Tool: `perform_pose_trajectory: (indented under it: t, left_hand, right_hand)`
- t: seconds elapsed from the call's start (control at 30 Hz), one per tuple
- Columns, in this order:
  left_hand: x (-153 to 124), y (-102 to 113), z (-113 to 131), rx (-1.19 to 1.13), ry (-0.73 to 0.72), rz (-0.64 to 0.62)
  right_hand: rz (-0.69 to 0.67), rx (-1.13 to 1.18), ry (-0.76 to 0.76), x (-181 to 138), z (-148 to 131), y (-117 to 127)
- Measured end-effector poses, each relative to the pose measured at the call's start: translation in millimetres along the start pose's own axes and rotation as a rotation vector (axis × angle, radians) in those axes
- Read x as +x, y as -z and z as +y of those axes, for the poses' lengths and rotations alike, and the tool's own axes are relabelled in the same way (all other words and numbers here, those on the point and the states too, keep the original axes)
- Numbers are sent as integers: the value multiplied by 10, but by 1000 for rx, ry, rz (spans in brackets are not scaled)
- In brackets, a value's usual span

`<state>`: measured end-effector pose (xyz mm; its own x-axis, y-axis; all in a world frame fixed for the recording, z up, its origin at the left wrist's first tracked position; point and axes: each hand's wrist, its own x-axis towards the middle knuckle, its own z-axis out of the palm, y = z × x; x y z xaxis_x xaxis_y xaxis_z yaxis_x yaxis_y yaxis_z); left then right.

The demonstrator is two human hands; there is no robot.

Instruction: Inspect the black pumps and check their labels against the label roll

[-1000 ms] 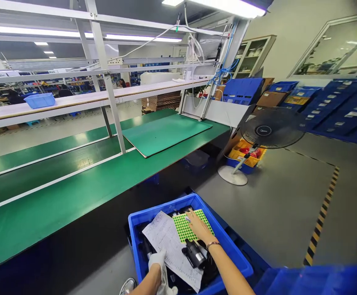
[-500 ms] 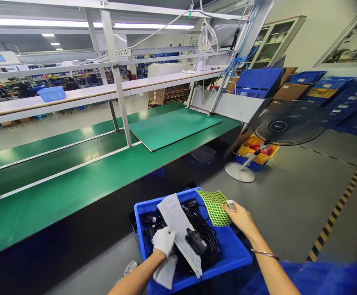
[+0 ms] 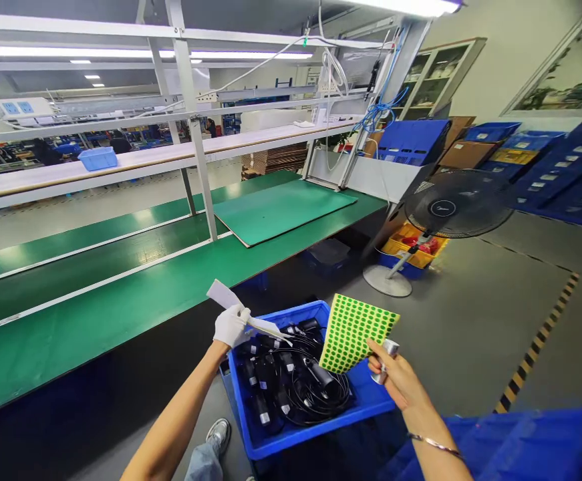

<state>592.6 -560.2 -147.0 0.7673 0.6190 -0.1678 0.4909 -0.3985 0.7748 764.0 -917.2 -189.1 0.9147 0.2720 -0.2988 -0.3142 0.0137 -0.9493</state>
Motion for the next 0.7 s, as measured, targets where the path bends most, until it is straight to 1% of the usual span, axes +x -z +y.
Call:
perform_pose_trajectory:
  t: [0.07, 0.17, 0.27, 0.33, 0.43, 0.53, 0.63, 0.7]
  left_hand:
    - [-132, 105, 11, -145, -6, -45]
    - [-437, 166, 10, -384, -20, -131]
    - [-811, 229, 1, -627, -42, -209]
    - [-1060, 302, -19, -768, -47, -227]
    - [-1375, 428, -104, -923, -18, -206]
    - [-1585, 538, -238, -1012, 31, -170]
    - [-1709, 653, -339, -1013, 53, -126]
    - [-1761, 751, -361, -974, 53, -102]
  right_hand:
    - [-119, 6, -24, -165, -75, -285]
    - [-290, -26, -47, -421, -146, -756]
    - [-403, -98, -52, -646, -163, -1165]
    - [-448, -153, -43, -776, -160, -1368]
    - [-489, -218, -6, -961, -182, -1582]
    - [-520, -253, 44, -1142, -244, -1735]
    - [-536, -335, 112, -1307, -288, -1871]
    - [-549, -416, 150, -1401, -282, -1955]
